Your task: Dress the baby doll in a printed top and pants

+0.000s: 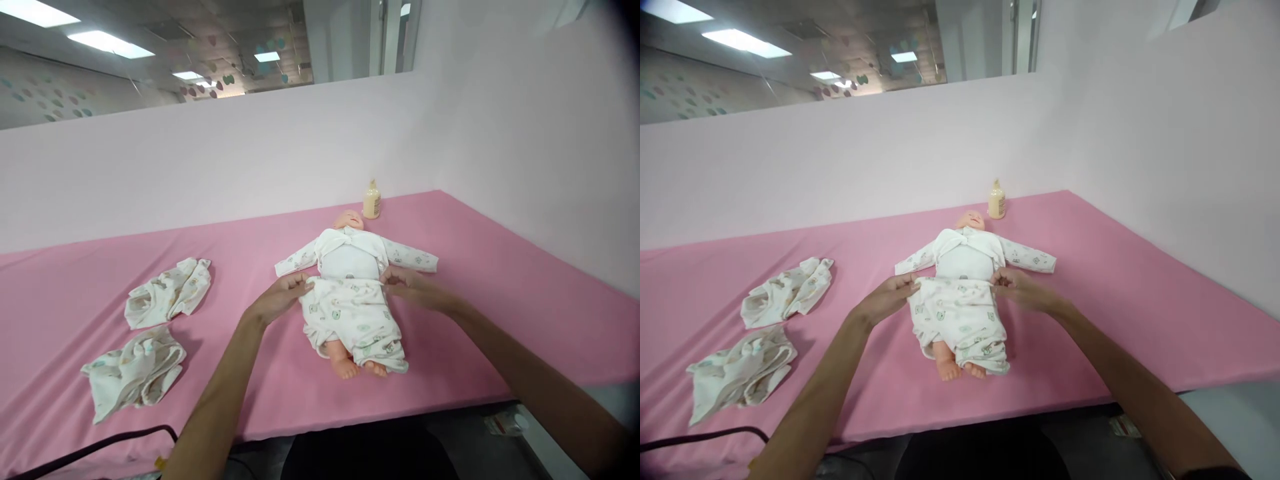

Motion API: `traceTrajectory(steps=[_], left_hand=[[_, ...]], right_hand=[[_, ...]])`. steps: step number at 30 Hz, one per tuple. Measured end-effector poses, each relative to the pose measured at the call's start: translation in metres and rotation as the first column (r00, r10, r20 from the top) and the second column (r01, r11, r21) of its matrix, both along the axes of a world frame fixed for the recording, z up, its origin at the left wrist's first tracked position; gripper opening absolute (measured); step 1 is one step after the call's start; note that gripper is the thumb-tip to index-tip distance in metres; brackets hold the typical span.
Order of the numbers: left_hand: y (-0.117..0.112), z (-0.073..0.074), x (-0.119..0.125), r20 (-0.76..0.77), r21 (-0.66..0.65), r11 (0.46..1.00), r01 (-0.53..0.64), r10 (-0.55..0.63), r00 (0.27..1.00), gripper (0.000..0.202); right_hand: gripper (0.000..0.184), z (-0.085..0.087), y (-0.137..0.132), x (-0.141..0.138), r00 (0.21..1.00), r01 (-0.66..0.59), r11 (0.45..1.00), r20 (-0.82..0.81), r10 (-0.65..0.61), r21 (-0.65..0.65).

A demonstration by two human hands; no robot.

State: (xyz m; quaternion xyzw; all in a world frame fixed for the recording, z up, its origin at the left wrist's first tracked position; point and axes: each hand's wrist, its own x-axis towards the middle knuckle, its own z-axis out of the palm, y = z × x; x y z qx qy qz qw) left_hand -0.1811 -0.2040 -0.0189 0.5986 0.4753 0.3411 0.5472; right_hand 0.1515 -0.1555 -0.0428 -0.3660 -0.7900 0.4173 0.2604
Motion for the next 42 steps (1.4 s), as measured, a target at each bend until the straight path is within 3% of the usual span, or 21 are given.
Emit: traceTrajectory(steps=[3, 5, 8, 11, 14, 18, 22, 25, 28, 31, 33, 38, 40, 42], left_hand=[[0.036, -0.017, 0.012, 0.239, -0.098, 0.991, -0.092, 0.113, 0.965, 0.034], [0.052, -0.023, 0.017, 0.278, -0.123, 0.981, -0.152, 0.181, 0.943, 0.034], [0.063, -0.028, 0.013, 0.16, -0.11, 0.984, -0.142, 0.158, 0.974, 0.037], [0.07, -0.034, 0.006, 0.003, -0.02, 0.99, -0.139, 0.139, 0.99, 0.043], [0.08, -0.04, 0.007, -0.03, 0.115, 0.963, -0.243, 0.248, 0.968, 0.046], [0.093, -0.046, 0.023, 0.021, 0.258, 0.885, -0.388, 0.397, 0.918, 0.04], [0.09, -0.053, 0.032, 0.0, 0.293, 0.862, -0.415, 0.434, 0.901, 0.035], [0.08, -0.056, 0.023, 0.054, 0.134, 0.91, -0.392, 0.389, 0.92, 0.035], [0.07, -0.054, 0.008, 0.106, 0.032, 0.959, -0.283, 0.278, 0.955, 0.029], [0.064, -0.053, -0.003, 0.116, -0.014, 0.989, -0.149, 0.15, 0.982, 0.027], [0.065, -0.056, -0.005, 0.075, 0.001, 0.993, -0.116, 0.116, 0.99, 0.027], [0.073, -0.065, 0.004, -0.039, 0.141, 0.946, -0.292, 0.3, 0.953, 0.017], [0.076, -0.066, 0.01, 0.068, 0.05, 0.929, -0.366, 0.362, 0.93, 0.019], [0.08, -0.064, 0.017, 0.257, -0.121, 0.905, -0.407, 0.425, 0.868, 0.015]], right_hand=[[0.024, -0.011, 0.029, -0.004, 0.989, 0.109, 0.991, -0.09, -0.115, -0.073], [0.024, -0.022, 0.043, -0.005, 0.973, 0.154, 0.979, -0.152, -0.174, -0.136], [0.024, -0.036, 0.053, -0.005, 0.957, 0.195, 0.965, -0.18, -0.227, -0.177], [0.024, -0.044, 0.054, -0.007, 0.951, 0.247, 0.96, -0.156, -0.266, -0.132], [0.025, -0.044, 0.054, -0.013, 0.923, 0.328, 0.942, -0.189, -0.334, -0.066], [0.025, -0.045, 0.056, -0.021, 0.869, 0.431, 0.902, -0.256, -0.423, -0.029], [0.024, -0.047, 0.054, -0.016, 0.914, 0.301, 0.947, -0.252, -0.32, -0.109], [0.027, -0.045, 0.051, -0.004, 0.959, 0.171, 0.965, -0.191, -0.209, -0.197], [0.025, -0.041, 0.052, 0.007, 0.987, 0.098, 0.968, -0.101, -0.124, -0.23], [0.017, -0.04, 0.06, 0.008, 0.994, 0.101, 0.984, -0.023, -0.105, -0.149], [0.015, -0.041, 0.067, 0.003, 0.984, 0.178, 0.983, 0.002, -0.178, -0.053], [0.014, -0.043, 0.072, -0.012, 0.918, 0.391, 0.914, 0.028, -0.396, 0.113], [0.014, -0.041, 0.067, -0.016, 0.906, 0.409, 0.897, 0.039, -0.421, 0.166], [0.017, -0.035, 0.061, -0.022, 0.896, 0.433, 0.871, -0.001, -0.444, 0.232]])
